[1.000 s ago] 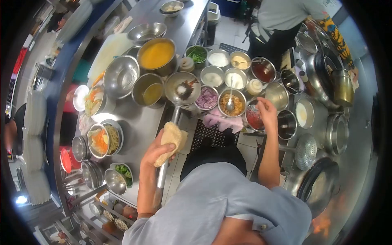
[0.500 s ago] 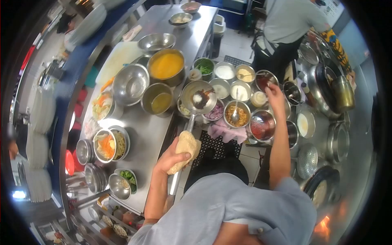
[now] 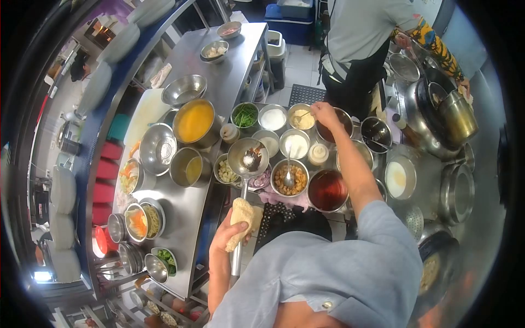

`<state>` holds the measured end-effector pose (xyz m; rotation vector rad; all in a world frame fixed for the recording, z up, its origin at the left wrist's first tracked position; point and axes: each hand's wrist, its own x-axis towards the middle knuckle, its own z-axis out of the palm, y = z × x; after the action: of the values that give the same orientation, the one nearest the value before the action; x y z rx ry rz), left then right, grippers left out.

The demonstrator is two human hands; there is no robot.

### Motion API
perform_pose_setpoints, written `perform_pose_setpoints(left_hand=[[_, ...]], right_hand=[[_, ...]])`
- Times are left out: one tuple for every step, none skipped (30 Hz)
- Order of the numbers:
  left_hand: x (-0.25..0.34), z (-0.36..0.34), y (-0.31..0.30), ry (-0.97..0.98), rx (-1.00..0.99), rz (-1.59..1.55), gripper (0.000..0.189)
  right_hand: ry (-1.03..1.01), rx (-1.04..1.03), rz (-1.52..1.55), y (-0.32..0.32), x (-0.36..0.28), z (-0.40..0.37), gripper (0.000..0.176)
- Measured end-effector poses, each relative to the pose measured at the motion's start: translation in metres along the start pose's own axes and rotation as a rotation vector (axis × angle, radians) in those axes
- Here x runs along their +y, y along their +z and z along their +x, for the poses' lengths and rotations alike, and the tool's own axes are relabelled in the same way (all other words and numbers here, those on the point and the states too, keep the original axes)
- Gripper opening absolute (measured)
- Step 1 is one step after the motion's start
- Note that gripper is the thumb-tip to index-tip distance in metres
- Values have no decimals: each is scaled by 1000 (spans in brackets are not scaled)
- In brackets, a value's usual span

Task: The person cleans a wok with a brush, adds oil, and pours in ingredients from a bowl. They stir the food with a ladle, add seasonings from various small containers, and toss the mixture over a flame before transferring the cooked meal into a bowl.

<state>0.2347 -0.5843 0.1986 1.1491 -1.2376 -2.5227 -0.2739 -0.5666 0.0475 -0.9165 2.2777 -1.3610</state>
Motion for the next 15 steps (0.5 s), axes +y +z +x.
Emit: perform_pose_setpoints(left_hand=[[5,6,8,-6,27,28,79],[8,12,15,-12,53,54,84],[10,17,20,-11,55,56,83],[13,24,25,-9,56,58,82],[15,29,28,-7,55,61,82],[16,33,29,-8,54,72,81],[16,38,29,-8,52,83,81],[17,43,28,-6,51,94,80],[18,47,27,-10,33,88,78],[20,51,25,-14,15,82,75],[22,55,23,-17,-5,75,73],[22,59,21,-17,-16,82,73],[21,64,18,-16,-27,86,74],[22,67,16,-14,-35,88,74],[24,72,16,3,-52,119,73]], right_hand=[[-17,-33,-51,-4,-8,-3,32],[-35,-66,-103,-7,-16,-7,32],[-21,-88,-95,-11,-24,-11,31],[-7,-110,-88,-15,-32,-15,31],[6,-131,-80,-16,-33,-16,30],[15,-133,-49,-17,-31,-14,31],[22,-134,-19,-17,-27,-12,31],[29,-136,12,-16,-23,-10,32],[60,-127,59,-16,-19,-8,32],[91,-117,104,-16,-16,-8,32],[121,-106,149,-17,-13,-7,32],[167,-95,181,-21,-13,-8,31],[212,-85,213,-27,-14,-9,31],[255,-79,243,-32,-15,-10,30],[322,-95,295,-42,-23,-12,27]])
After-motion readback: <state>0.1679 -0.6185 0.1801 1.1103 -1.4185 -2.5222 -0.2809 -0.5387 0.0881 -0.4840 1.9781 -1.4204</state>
